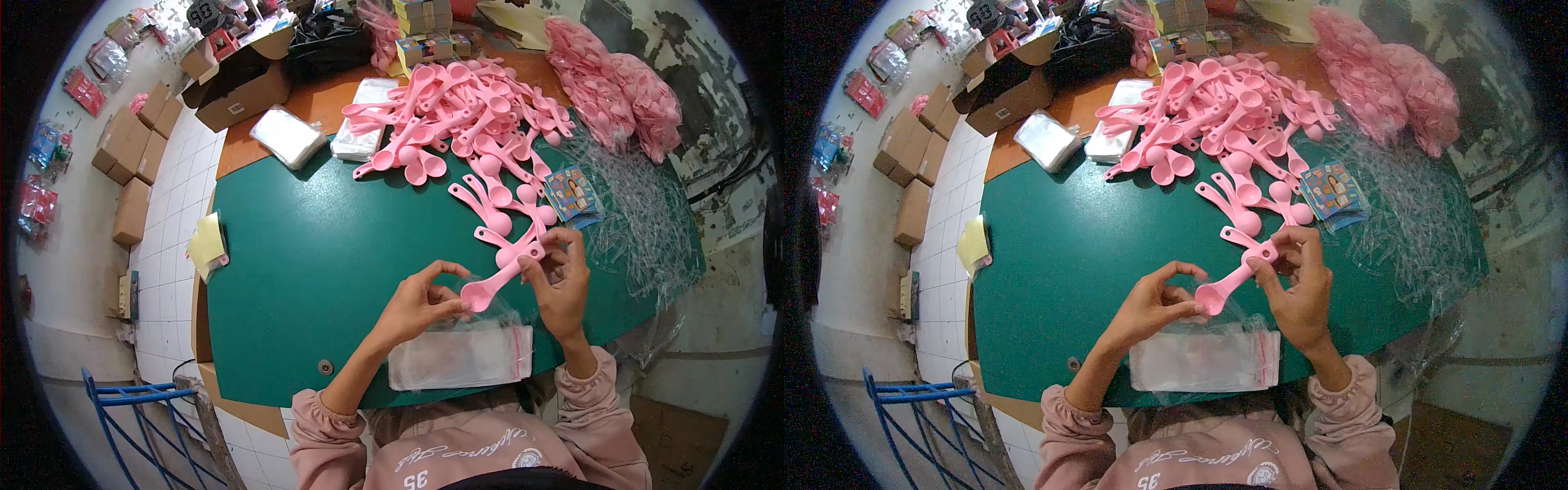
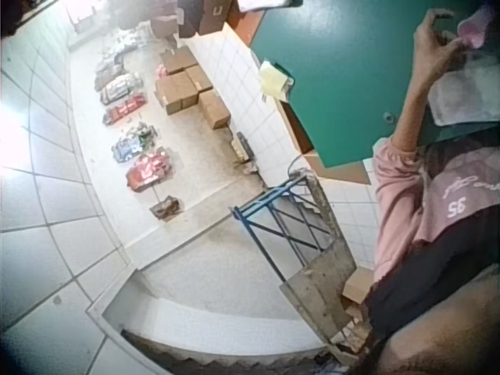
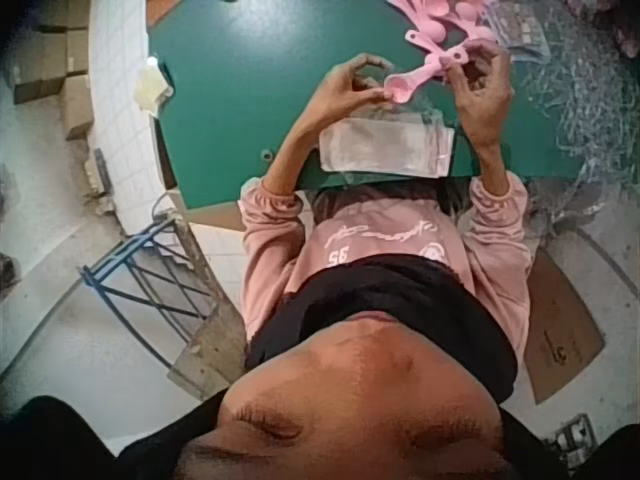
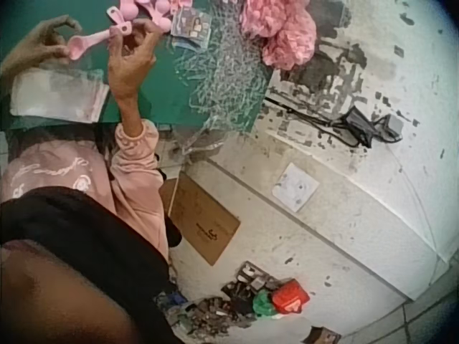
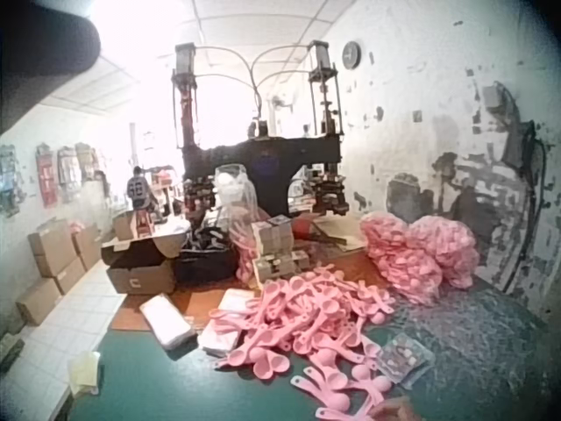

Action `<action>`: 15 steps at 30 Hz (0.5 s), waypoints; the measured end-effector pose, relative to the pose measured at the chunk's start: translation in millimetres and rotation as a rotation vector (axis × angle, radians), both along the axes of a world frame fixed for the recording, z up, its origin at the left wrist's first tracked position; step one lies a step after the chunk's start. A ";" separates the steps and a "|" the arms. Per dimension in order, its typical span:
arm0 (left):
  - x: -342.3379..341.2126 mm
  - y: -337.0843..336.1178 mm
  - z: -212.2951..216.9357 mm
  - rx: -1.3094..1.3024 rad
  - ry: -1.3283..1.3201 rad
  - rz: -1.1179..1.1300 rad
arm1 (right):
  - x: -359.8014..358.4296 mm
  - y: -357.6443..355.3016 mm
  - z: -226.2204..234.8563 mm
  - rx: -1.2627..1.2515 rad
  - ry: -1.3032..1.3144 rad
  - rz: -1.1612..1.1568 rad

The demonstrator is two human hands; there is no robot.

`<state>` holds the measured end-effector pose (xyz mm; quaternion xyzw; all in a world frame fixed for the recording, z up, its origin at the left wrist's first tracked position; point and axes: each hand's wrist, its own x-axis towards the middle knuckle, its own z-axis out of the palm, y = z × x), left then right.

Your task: The person repeatedly picks up pink plastic ladles, places them into clear plastic bags, inserts a small printed card, and seals the bags. The person stacks the completed packages on the table.

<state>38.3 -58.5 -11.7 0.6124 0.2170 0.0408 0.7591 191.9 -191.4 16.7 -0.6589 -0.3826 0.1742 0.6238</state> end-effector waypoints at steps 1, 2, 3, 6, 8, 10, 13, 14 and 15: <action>0.4 0.2 -1.1 0.005 0.016 0.009 | -1.1 2.3 1.1 0.067 -0.018 -0.069; 0.5 0.6 -1.8 0.010 0.032 0.018 | -1.6 3.8 2.3 0.134 -0.036 -0.139; 0.1 1.9 -1.7 0.011 0.033 0.019 | -1.4 4.0 3.9 0.135 -0.035 -0.138; -0.8 4.5 -1.0 -0.054 -0.016 0.053 | -2.0 4.4 6.3 0.113 -0.083 -0.148; -2.3 4.1 -2.1 -0.077 -0.023 0.095 | -5.9 7.0 3.4 0.102 -0.060 -0.095; -0.7 4.9 1.4 -0.073 -0.012 0.087 | -7.1 6.5 3.1 0.070 -0.042 -0.083; 1.7 0.1 3.8 -0.087 -0.041 0.086 | -12.9 8.9 0.9 0.008 -0.051 -0.038; 2.1 -1.5 3.8 -0.105 -0.081 0.094 | -14.3 10.2 -0.8 -0.021 -0.076 -0.005; 2.0 -1.7 3.2 -0.104 -0.082 0.092 | -13.2 10.5 -2.1 -0.020 -0.076 -0.007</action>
